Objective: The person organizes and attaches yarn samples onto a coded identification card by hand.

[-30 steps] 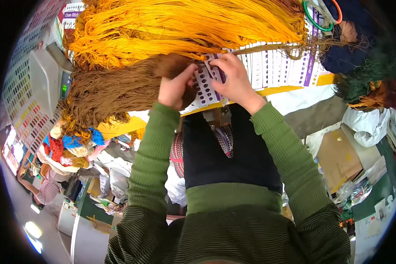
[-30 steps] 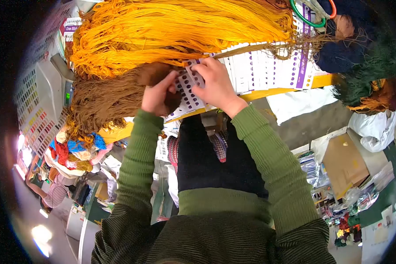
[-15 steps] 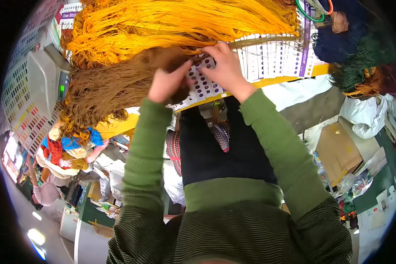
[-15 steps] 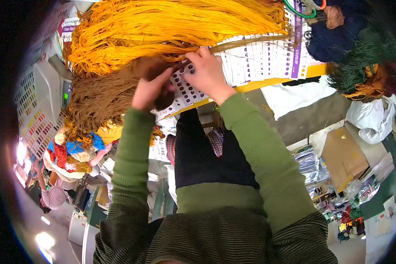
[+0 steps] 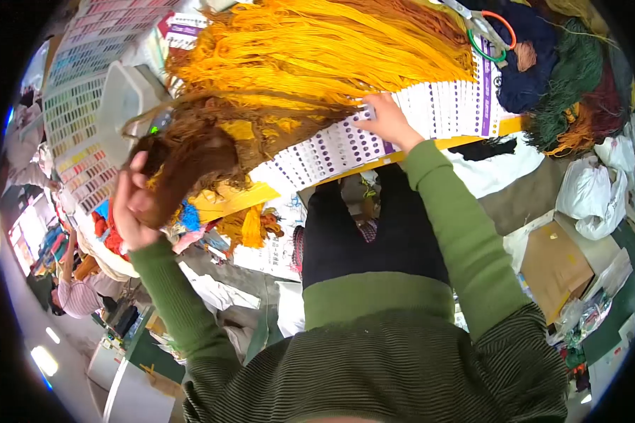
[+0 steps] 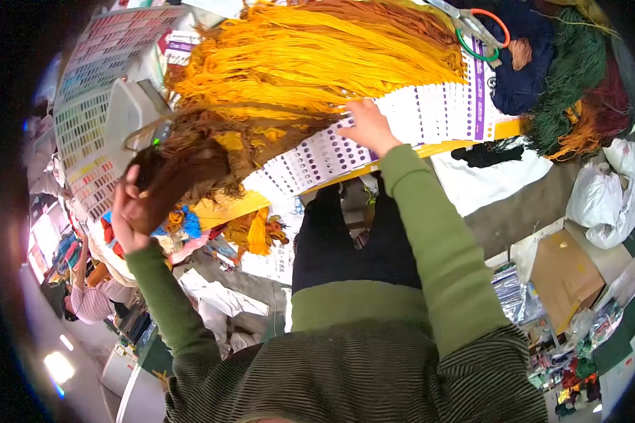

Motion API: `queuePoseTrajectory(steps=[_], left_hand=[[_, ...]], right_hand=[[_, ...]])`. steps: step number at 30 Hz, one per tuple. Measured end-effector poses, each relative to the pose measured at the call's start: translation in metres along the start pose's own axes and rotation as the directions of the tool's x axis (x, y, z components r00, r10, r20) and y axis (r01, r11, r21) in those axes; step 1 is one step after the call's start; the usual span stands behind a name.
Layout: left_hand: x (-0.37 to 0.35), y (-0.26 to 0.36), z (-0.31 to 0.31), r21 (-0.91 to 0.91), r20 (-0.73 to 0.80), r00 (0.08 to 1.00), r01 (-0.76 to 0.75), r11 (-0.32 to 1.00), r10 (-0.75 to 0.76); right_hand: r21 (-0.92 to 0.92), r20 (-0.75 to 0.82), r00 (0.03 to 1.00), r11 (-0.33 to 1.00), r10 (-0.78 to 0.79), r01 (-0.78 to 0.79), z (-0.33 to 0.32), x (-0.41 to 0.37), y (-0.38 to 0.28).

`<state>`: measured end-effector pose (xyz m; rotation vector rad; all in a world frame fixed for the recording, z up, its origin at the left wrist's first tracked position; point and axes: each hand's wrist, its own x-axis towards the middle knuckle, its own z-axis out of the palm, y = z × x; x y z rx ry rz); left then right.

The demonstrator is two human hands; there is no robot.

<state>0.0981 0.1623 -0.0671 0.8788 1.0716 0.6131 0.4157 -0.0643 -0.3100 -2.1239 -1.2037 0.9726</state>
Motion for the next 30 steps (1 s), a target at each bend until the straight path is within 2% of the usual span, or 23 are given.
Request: queuePoseTrajectory(steps=[1,2,3,5,6,7,8,10,11,13,14,16,17,20,21,24,25,28,30], left_hand=[[-0.023,-0.006,0.034,0.033,-0.042,0.999,0.036,0.999,-0.035],[-0.045,-0.013,0.067,0.064,-0.084,0.994,0.075,0.995,-0.069],[-0.056,-0.021,0.070,-0.027,0.052,0.981,0.188,0.982,-0.187],[-0.077,-0.037,0.075,-0.106,0.318,0.858,0.455,0.884,-0.403],[-0.083,-0.051,0.087,-0.268,0.399,0.869,0.416,0.869,-0.292],[-0.088,-0.057,0.097,-0.357,0.356,0.888,0.418,0.836,-0.292],[-0.090,-0.056,0.109,-0.302,0.367,0.897,0.366,0.880,-0.246],[-0.094,-0.058,0.119,-0.414,0.436,0.879,0.387,0.824,-0.194],[-0.097,-0.055,0.121,-0.356,0.418,0.887,0.357,0.864,-0.194],[-0.107,-0.050,0.120,-0.268,0.390,0.903,0.298,0.916,-0.180],[-0.111,-0.050,0.112,-0.238,0.469,0.868,0.303,0.923,-0.164],[-0.112,-0.048,0.100,-0.207,0.595,0.794,0.302,0.930,-0.126],[-0.112,-0.045,0.097,-0.206,0.639,0.762,0.304,0.930,-0.107],[-0.124,-0.025,0.095,-0.481,0.565,0.824,0.375,0.792,-0.047],[-0.127,-0.024,0.092,-0.538,0.542,0.839,0.396,0.744,-0.055],[-0.130,-0.026,0.086,-0.414,0.618,0.786,0.337,0.846,-0.011],[-0.130,-0.031,0.084,-0.402,0.586,0.810,0.329,0.854,-0.036],[-0.129,-0.028,0.076,-0.418,0.708,0.705,0.372,0.828,0.041],[-0.132,-0.027,0.073,-0.433,0.681,0.731,0.364,0.824,0.035]], right_hand=[[0.108,0.008,0.999,0.993,-0.048,0.047,-0.010,-0.005,-0.006],[0.138,-0.012,0.999,0.989,-0.050,0.051,-0.015,-0.009,-0.011],[0.167,-0.030,0.998,0.985,-0.049,0.053,-0.019,-0.016,-0.017],[0.234,-0.032,0.998,0.971,-0.051,0.057,-0.035,-0.034,-0.050],[0.341,-0.047,0.999,0.939,-0.017,0.032,-0.041,-0.046,-0.069],[0.442,-0.056,0.998,0.897,0.016,0.010,-0.045,-0.056,-0.086],[0.536,-0.061,0.997,0.844,0.048,-0.008,-0.051,-0.066,-0.109],[0.781,0.017,0.993,0.619,0.115,-0.085,-0.066,-0.092,-0.164],[0.816,-0.001,0.994,0.575,0.109,-0.062,-0.068,-0.102,-0.189],[0.866,0.064,0.997,0.494,0.044,-0.078,-0.069,-0.116,-0.232],[0.895,0.099,0.995,0.435,0.016,-0.096,-0.066,-0.122,-0.253],[0.869,0.200,0.978,0.473,-0.058,-0.149,-0.060,-0.127,-0.271],[0.885,0.200,0.979,0.434,-0.028,-0.169,-0.061,-0.130,-0.280],[0.939,0.125,0.991,0.328,-0.057,-0.100,-0.070,-0.135,-0.291],[0.938,0.145,0.986,0.328,-0.078,-0.112,-0.072,-0.137,-0.293],[0.944,0.181,0.983,0.284,-0.026,-0.167,-0.071,-0.147,-0.305],[0.945,0.194,0.981,0.273,-0.014,-0.183,-0.070,-0.150,-0.309],[0.912,0.153,0.988,0.383,0.014,-0.146,-0.067,-0.155,-0.324],[0.847,0.171,0.985,0.505,0.031,-0.163,-0.065,-0.158,-0.331]])
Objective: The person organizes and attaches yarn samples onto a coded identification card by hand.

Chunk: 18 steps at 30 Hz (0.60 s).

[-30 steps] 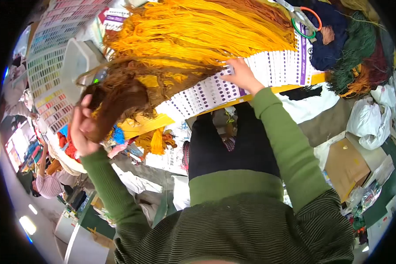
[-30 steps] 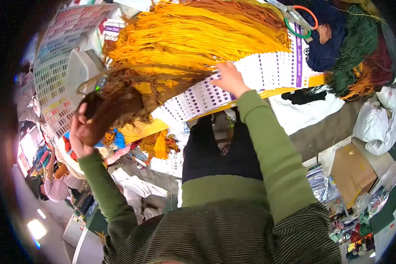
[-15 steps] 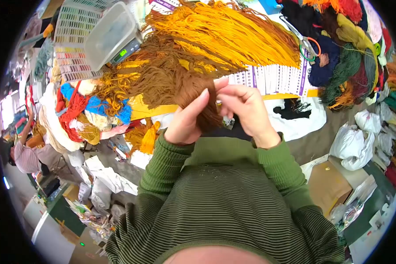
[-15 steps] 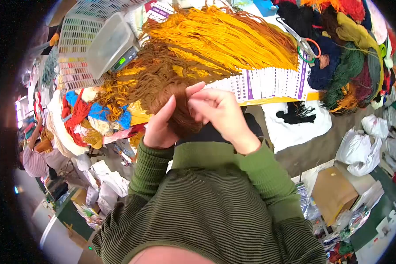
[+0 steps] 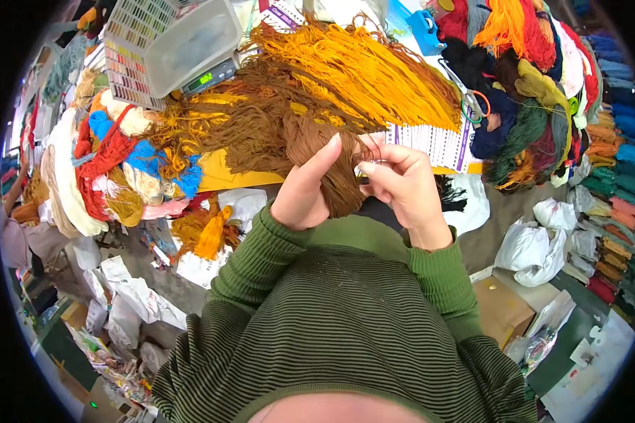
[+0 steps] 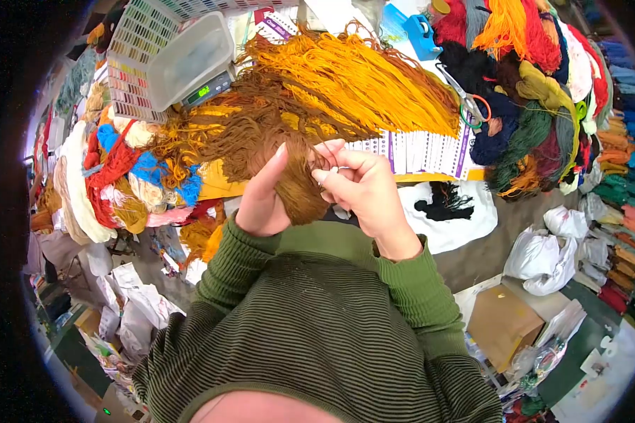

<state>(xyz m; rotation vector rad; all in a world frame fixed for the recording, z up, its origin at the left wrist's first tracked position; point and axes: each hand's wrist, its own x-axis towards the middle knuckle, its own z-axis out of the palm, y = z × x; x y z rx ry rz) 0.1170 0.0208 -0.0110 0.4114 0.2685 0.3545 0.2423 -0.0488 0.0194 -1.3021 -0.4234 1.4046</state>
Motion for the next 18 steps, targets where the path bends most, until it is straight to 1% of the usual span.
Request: queuePoseTrajectory(steps=[1,4,7,10,11,14,17,18], left_hand=[[-0.002,0.000,0.000,-0.004,-0.019,1.000,-0.006,1.000,0.006],[-0.009,0.010,0.007,-0.147,-0.025,1.000,-0.010,0.989,0.006],[-0.018,0.012,-0.004,-0.150,-0.008,1.000,-0.001,0.989,0.000],[-0.026,0.007,-0.020,0.074,-0.024,0.996,-0.083,0.994,0.085],[-0.028,0.007,-0.019,0.051,-0.027,0.993,-0.111,0.992,0.113],[-0.030,0.011,-0.005,-0.252,-0.097,0.994,-0.065,0.966,0.042],[-0.029,0.010,-0.009,-0.089,-0.039,0.998,-0.059,0.994,0.055],[-0.028,0.009,-0.011,-0.008,-0.026,0.998,-0.063,0.998,0.062]], right_hand=[[-0.067,-0.005,1.000,0.998,0.014,-0.014,0.003,-0.001,0.000],[0.000,-0.030,0.999,1.000,0.027,-0.027,0.012,0.001,0.003],[0.016,0.055,0.998,1.000,-0.003,0.002,0.016,0.001,0.005],[0.153,0.147,0.988,0.986,0.040,-0.063,0.018,0.002,0.004],[0.232,0.221,0.975,0.969,0.029,-0.081,0.018,0.002,0.005],[0.295,0.184,0.981,0.948,0.067,-0.120,0.015,0.001,0.007],[0.222,0.049,0.983,0.957,0.178,-0.184,0.029,-0.005,0.000],[0.143,0.043,0.986,0.976,0.159,-0.163,0.030,-0.005,0.003]])
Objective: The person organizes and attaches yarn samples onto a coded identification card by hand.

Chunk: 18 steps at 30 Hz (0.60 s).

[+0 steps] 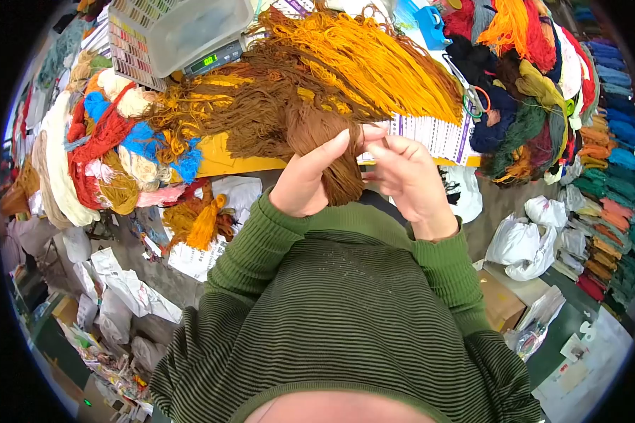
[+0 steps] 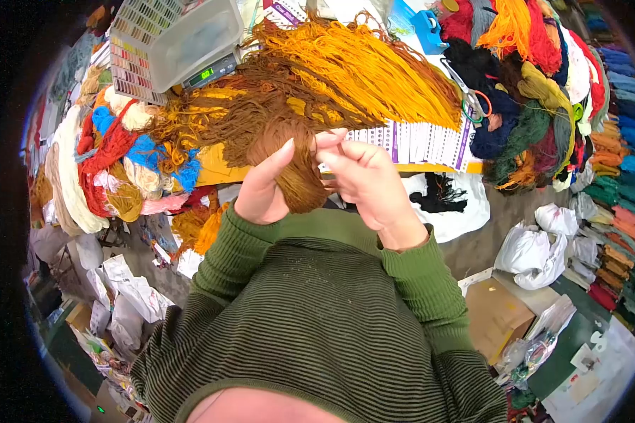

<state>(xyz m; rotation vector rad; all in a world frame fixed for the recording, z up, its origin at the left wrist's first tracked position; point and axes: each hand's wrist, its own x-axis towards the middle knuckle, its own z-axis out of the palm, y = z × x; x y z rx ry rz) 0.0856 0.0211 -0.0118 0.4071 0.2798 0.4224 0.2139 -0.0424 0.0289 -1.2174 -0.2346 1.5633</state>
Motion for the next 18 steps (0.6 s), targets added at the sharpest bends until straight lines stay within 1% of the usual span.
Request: queuePoseTrajectory(steps=[2,3,6,8,9,11,12,14,15,18], left_hand=[[0.001,-0.001,-0.004,0.162,0.027,1.000,-0.014,0.987,0.010],[0.000,0.000,-0.002,0.095,0.025,1.000,-0.009,0.995,0.006],[-0.002,0.005,0.003,-0.104,0.037,0.999,0.005,0.995,-0.001],[-0.003,0.005,0.001,-0.227,0.074,0.997,0.020,0.974,-0.003],[-0.003,0.004,0.001,-0.165,0.044,0.999,-0.007,0.986,0.015],[-0.004,-0.001,0.001,-0.036,-0.013,0.998,-0.059,0.998,0.058],[-0.004,-0.003,-0.001,-0.013,-0.031,0.997,-0.066,0.998,0.065],[-0.004,-0.005,-0.005,0.033,-0.067,0.994,-0.081,0.996,0.083],[-0.006,-0.006,-0.002,0.003,-0.133,0.988,-0.074,0.997,0.074],[-0.005,-0.007,-0.006,-0.029,-0.099,0.994,-0.057,0.998,0.054]], right_hand=[[-0.160,-0.001,0.999,0.986,-0.040,0.039,-0.002,0.003,0.010],[-0.128,-0.015,0.994,0.986,-0.105,0.102,-0.002,0.007,0.016],[-0.083,-0.040,0.996,0.994,-0.078,0.074,0.005,0.000,0.005],[-0.028,-0.012,0.995,0.995,-0.095,0.094,0.005,0.000,0.004],[-0.001,0.002,0.995,0.995,-0.102,0.102,0.005,0.000,0.004],[0.055,-0.020,0.996,0.995,-0.082,0.083,0.005,0.000,0.003],[0.084,-0.029,0.997,0.994,-0.071,0.073,0.005,0.000,0.003],[0.089,0.052,0.995,0.992,-0.089,0.084,-0.001,0.002,0.007],[0.094,0.091,0.991,0.992,-0.098,0.090,-0.004,0.003,0.008],[0.109,0.142,0.986,0.991,-0.088,0.072,-0.008,0.004,0.006]])
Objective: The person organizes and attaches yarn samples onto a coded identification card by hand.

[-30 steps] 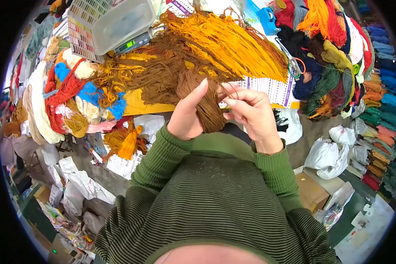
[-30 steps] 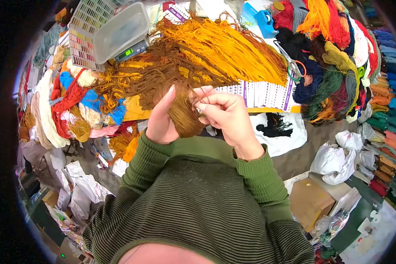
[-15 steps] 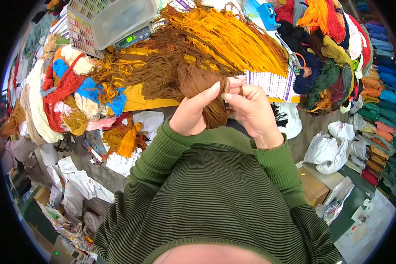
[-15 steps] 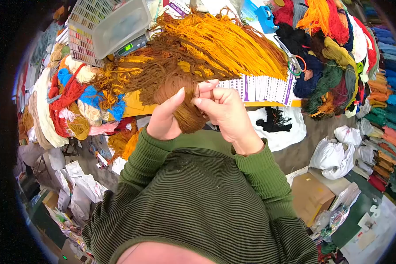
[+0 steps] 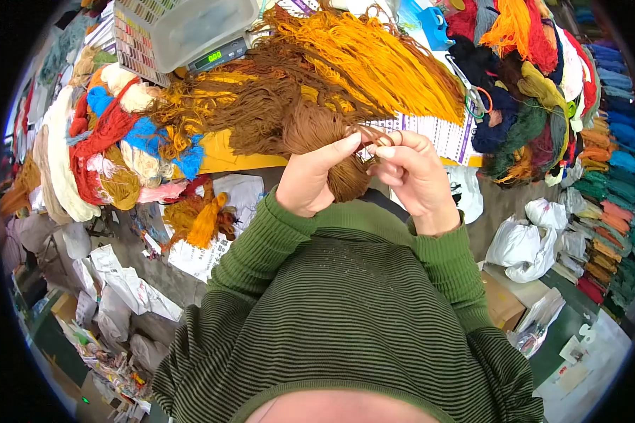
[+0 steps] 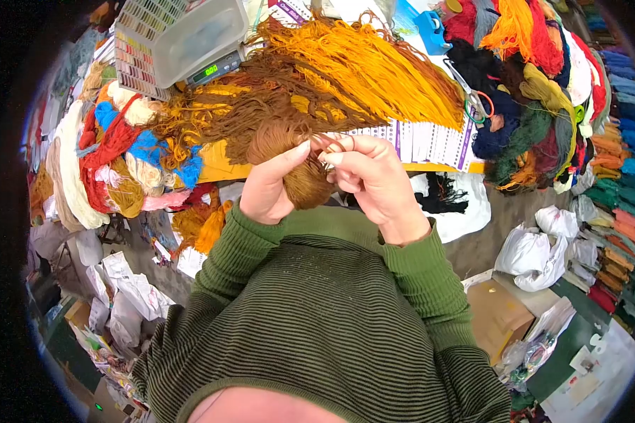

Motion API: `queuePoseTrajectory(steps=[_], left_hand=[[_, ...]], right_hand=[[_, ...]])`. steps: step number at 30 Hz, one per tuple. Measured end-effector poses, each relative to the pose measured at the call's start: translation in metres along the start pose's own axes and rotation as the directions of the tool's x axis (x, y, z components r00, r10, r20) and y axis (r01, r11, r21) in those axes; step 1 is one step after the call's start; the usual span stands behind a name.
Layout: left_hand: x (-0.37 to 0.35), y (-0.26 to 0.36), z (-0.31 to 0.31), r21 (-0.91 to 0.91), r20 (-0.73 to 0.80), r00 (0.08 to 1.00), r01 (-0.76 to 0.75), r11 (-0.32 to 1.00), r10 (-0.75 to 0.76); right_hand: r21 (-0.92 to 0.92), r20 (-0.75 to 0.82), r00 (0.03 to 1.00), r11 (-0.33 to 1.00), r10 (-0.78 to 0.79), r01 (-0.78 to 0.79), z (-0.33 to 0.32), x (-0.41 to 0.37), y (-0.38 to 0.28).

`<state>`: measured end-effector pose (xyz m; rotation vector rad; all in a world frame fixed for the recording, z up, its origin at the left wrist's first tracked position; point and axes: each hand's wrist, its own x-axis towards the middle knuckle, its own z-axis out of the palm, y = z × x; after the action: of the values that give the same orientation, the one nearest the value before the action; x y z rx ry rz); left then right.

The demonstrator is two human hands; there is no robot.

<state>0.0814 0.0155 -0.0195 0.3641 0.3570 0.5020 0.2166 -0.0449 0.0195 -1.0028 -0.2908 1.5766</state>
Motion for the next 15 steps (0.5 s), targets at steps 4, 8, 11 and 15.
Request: queuePoseTrajectory(steps=[4,8,11,15], left_hand=[[-0.001,0.005,0.005,-0.037,0.071,0.997,0.003,0.999,-0.001],[0.001,-0.001,-0.005,-0.034,0.071,0.997,0.009,0.999,-0.007],[0.002,-0.002,-0.008,-0.059,0.114,0.993,0.032,0.998,-0.026],[0.005,-0.003,-0.013,-0.113,0.244,0.970,0.019,0.993,0.009]], right_hand=[[-0.056,-0.023,1.000,0.998,-0.017,0.016,0.003,0.001,0.001],[-0.063,0.005,1.000,0.998,0.003,-0.003,0.000,0.000,0.001],[-0.090,0.028,0.998,0.995,0.050,-0.047,-0.001,-0.003,-0.003],[-0.073,0.056,0.996,0.996,0.063,-0.059,-0.006,-0.003,-0.002]])
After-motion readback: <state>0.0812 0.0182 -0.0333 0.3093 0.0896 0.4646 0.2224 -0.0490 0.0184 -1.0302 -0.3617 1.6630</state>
